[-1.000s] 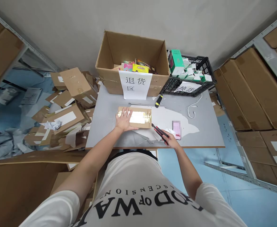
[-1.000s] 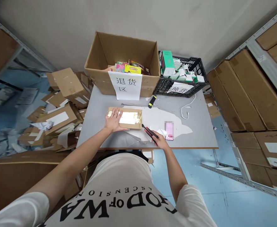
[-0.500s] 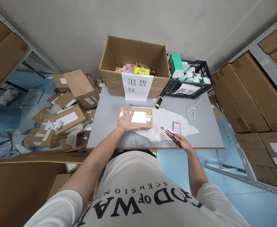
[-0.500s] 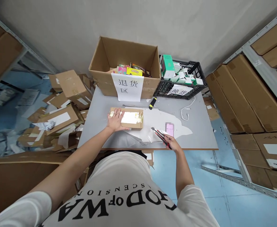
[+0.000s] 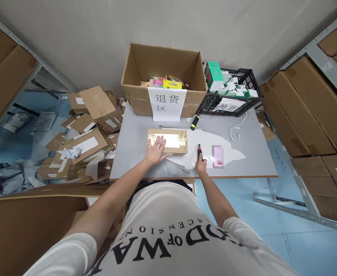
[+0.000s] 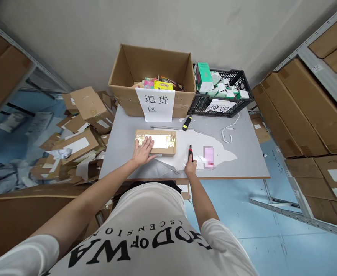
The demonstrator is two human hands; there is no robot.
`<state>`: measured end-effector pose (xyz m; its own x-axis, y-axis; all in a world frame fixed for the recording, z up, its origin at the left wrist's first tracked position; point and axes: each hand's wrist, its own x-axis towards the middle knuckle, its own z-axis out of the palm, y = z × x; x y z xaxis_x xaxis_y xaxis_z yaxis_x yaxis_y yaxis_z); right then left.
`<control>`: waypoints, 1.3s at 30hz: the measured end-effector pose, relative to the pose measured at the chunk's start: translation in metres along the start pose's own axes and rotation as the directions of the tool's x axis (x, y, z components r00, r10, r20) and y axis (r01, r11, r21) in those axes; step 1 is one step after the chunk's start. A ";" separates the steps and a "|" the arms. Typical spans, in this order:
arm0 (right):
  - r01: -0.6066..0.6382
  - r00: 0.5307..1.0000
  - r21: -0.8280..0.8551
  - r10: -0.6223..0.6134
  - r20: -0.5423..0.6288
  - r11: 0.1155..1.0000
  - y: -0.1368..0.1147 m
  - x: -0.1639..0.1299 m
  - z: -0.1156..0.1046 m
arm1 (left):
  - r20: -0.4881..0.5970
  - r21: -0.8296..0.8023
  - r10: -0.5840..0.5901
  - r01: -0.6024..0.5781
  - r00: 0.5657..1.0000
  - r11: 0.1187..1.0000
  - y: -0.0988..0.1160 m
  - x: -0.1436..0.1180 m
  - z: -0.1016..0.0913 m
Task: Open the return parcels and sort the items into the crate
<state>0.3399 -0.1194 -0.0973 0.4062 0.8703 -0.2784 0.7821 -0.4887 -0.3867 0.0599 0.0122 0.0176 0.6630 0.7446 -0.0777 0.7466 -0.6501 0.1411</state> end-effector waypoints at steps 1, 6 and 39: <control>-0.071 0.997 -0.018 0.071 -0.011 0.997 -0.003 0.003 0.002 | -0.001 0.003 0.016 -0.016 1.000 1.000 0.001 -0.004 0.002; -0.222 0.975 -0.085 0.221 -0.022 0.971 -0.011 0.013 0.005 | 0.002 0.003 0.054 -0.054 0.999 0.999 0.006 -0.019 0.007; 0.758 0.634 -0.447 -0.699 0.331 0.475 -0.188 0.082 -0.078 | 0.050 -0.075 0.048 -0.044 0.998 0.996 0.010 -0.025 0.008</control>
<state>0.2634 0.0486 0.0210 -0.4460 0.8731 -0.1968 0.8907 0.4545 -0.0021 0.0514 -0.0138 0.0130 0.6997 0.7042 -0.1203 0.7107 -0.6688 0.2182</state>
